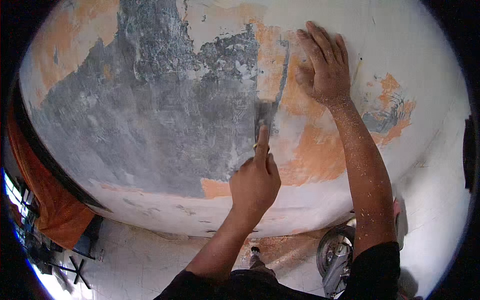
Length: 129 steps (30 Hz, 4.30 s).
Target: The recorder uses a scraping tool to remove old paint or plaster from a wall.
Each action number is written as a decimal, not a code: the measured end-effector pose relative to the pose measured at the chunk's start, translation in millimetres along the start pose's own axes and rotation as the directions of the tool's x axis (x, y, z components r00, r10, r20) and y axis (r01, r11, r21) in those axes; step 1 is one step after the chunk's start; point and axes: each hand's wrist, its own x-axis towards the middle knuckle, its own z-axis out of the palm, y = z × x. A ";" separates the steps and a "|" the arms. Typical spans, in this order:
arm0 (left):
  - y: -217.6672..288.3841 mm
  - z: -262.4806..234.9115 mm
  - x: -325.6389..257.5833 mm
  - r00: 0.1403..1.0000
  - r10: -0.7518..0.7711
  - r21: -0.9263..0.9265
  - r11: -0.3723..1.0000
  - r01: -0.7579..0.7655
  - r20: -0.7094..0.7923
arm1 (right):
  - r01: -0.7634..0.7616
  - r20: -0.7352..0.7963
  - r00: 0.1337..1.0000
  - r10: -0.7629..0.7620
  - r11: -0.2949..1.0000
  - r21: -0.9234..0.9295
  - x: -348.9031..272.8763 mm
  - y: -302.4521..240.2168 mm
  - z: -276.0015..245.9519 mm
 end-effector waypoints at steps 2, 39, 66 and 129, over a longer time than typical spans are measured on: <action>14.7 -13.5 21.1 0.998 0.044 0.027 0.999 -0.043 -0.037 | 0.006 0.005 1.000 -0.006 1.000 0.000 -0.9 1.1 0.1; 9.1 11.3 8.3 0.990 0.082 -0.008 0.996 -0.083 -0.112 | 0.012 0.015 1.000 -0.011 1.000 -0.026 -3.4 1.6 -3.2; -19.1 36.6 -16.2 1.000 -0.002 -0.011 1.000 0.002 -0.003 | 0.045 -0.023 0.999 -0.046 0.998 -0.032 -1.2 0.5 1.8; 12.1 6.1 11.9 0.993 0.092 -0.001 0.996 -0.092 -0.076 | 0.038 -0.014 0.999 -0.038 0.999 -0.007 -2.8 4.3 -4.8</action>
